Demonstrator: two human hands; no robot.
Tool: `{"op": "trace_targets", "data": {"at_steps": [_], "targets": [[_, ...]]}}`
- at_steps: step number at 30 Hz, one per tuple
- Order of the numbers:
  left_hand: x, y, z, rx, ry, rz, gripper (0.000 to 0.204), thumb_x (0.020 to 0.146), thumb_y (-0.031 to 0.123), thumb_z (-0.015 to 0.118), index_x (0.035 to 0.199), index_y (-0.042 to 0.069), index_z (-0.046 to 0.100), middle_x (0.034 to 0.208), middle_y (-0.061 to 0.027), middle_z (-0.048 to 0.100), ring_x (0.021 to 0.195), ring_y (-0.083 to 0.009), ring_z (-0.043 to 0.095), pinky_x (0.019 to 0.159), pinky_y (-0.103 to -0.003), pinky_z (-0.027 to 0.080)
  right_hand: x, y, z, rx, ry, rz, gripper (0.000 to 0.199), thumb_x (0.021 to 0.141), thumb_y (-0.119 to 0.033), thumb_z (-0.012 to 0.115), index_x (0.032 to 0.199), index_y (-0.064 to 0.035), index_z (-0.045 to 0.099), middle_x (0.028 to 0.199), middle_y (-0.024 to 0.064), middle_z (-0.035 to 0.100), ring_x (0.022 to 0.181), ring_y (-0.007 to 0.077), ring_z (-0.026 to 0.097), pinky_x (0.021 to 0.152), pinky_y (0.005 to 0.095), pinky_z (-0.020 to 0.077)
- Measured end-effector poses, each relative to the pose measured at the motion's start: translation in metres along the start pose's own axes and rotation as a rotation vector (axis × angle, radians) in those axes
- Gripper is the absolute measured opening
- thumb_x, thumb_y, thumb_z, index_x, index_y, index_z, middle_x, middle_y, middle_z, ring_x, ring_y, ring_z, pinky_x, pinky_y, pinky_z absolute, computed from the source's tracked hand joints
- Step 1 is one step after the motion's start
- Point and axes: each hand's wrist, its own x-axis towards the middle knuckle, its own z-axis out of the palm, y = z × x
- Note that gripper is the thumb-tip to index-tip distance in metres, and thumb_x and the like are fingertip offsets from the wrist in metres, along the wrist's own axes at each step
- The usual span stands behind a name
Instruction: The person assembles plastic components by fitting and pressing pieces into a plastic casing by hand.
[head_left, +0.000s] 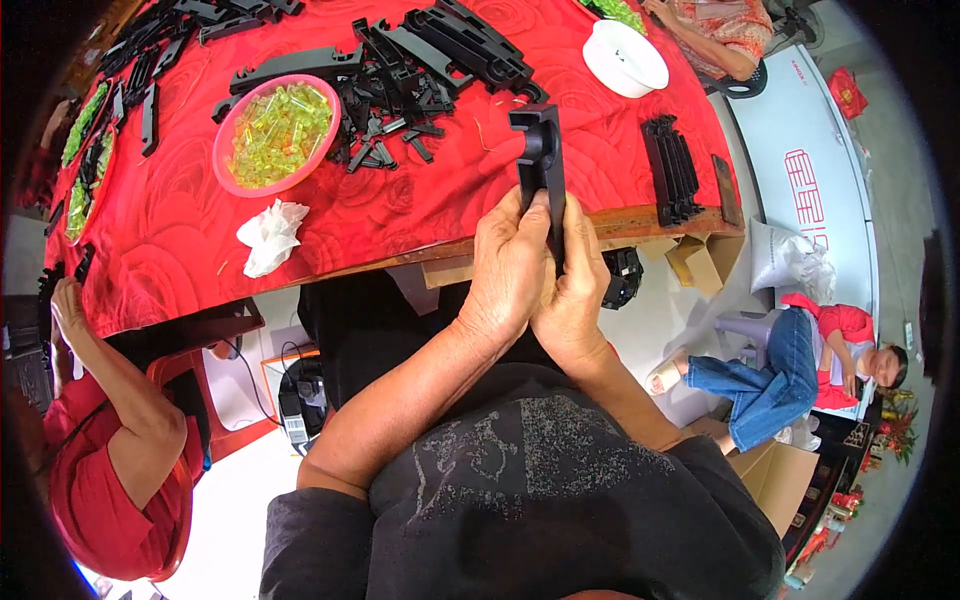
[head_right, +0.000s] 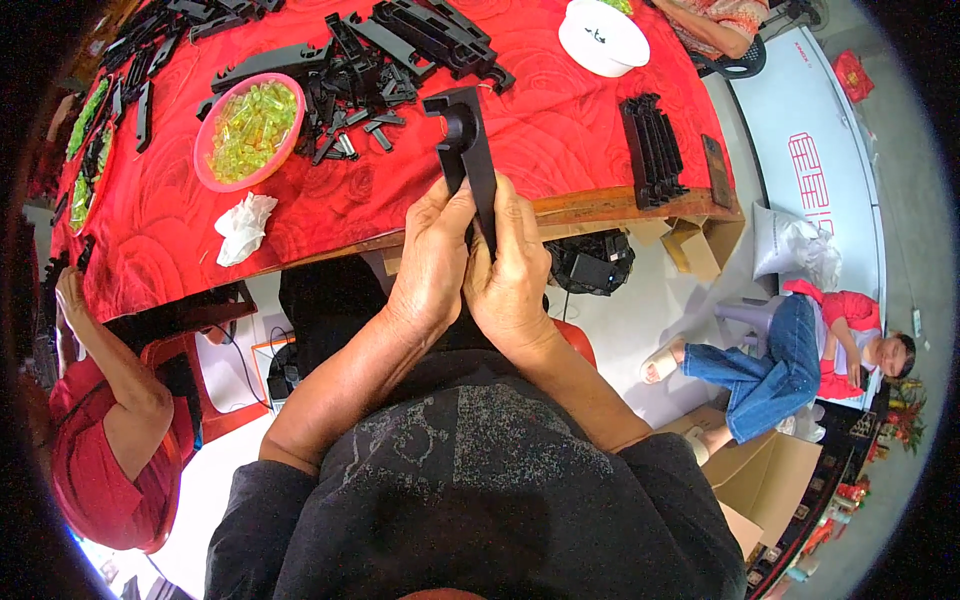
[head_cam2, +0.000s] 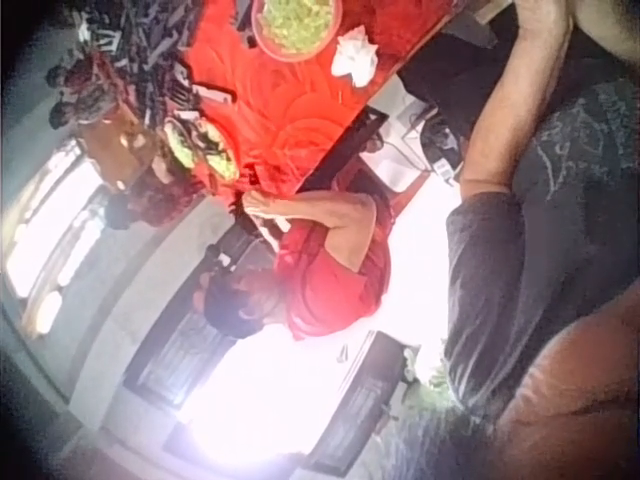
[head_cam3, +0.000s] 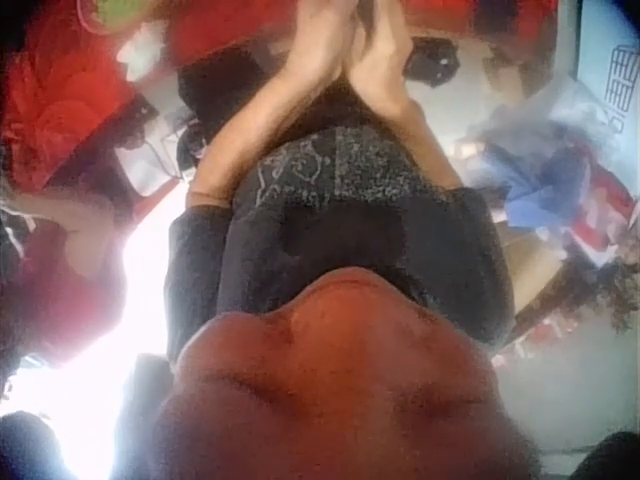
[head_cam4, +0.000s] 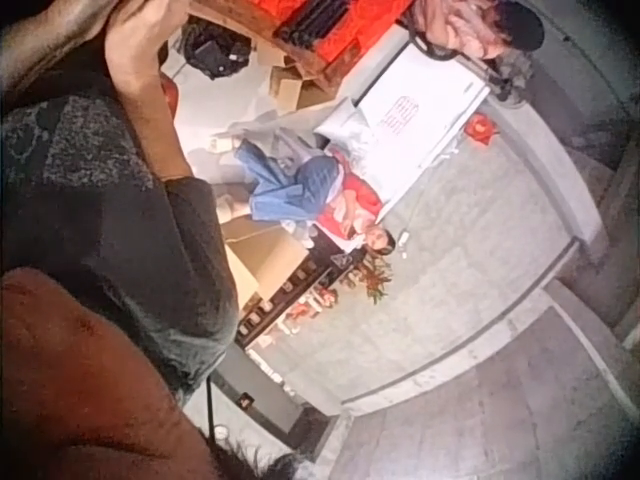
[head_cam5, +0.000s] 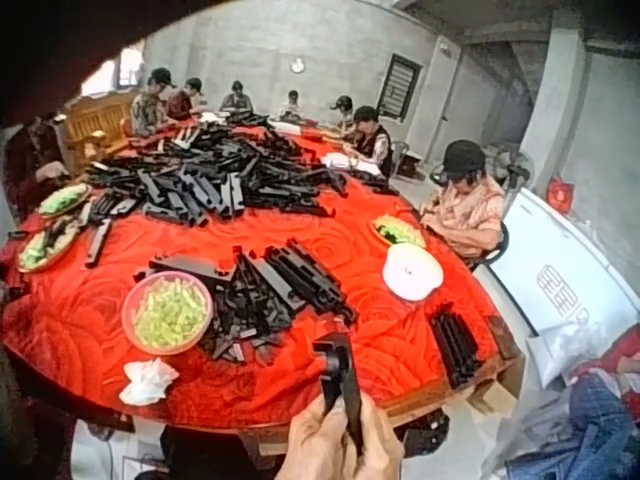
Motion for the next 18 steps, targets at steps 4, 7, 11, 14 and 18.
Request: {"op": "trace_targets", "data": {"at_steps": [4,7,11,14,18], "targets": [[0.003,-0.002,-0.003,0.035,0.007,-0.036,0.018,0.101,0.017,0.047,0.102,0.007,0.061,0.087,0.0025,0.059,0.076,-0.0059,0.054,0.068,-0.023,0.046,0.0,0.004,0.001,0.002,-0.004,0.004,0.05,0.082,0.008,0.056,0.132,0.0049,0.047,0.103,0.0247,0.059,0.091,0.0409,0.063,0.076,0.0426,0.0522],[0.005,0.002,-0.004,0.085,0.055,-0.07,0.017,0.098,0.017,0.046,0.097,0.006,0.06,0.083,0.0025,0.057,0.073,-0.0059,0.052,0.065,-0.023,0.044,-0.001,0.006,0.002,-0.004,-0.027,-0.002,0.05,0.082,0.007,0.056,0.132,0.0044,0.048,0.102,0.0245,0.059,0.09,0.041,0.063,0.076,0.0423,0.0523],[0.006,0.001,0.0,0.154,0.076,-0.056,0.018,0.096,0.017,0.044,0.094,0.006,0.059,0.081,0.0027,0.056,0.071,-0.006,0.05,0.062,-0.024,0.043,-0.002,0.007,0.0,0.005,-0.024,0.026,0.05,0.083,0.007,0.057,0.131,0.0042,0.048,0.101,0.0243,0.06,0.09,0.0409,0.063,0.076,0.0425,0.0521],[0.013,-0.004,-0.002,0.197,0.081,-0.026,0.018,0.097,0.018,0.045,0.095,0.006,0.058,0.081,0.0028,0.055,0.071,-0.0057,0.049,0.062,-0.024,0.042,0.002,0.01,0.002,-0.01,-0.033,0.006,0.048,0.084,0.005,0.057,0.131,0.0042,0.048,0.1,0.0242,0.06,0.09,0.0409,0.063,0.077,0.0429,0.0517],[0.022,-0.016,-0.008,0.419,0.092,0.114,0.031,0.097,0.024,0.047,0.089,-0.003,0.058,0.067,-0.0126,0.057,0.065,-0.0175,0.055,0.062,-0.036,0.045,0.003,0.012,0.001,-0.016,-0.036,0.03,0.044,0.086,0.003,0.056,0.129,0.005,0.049,0.099,0.0251,0.06,0.09,0.0417,0.063,0.077,0.0436,0.0512]]}}
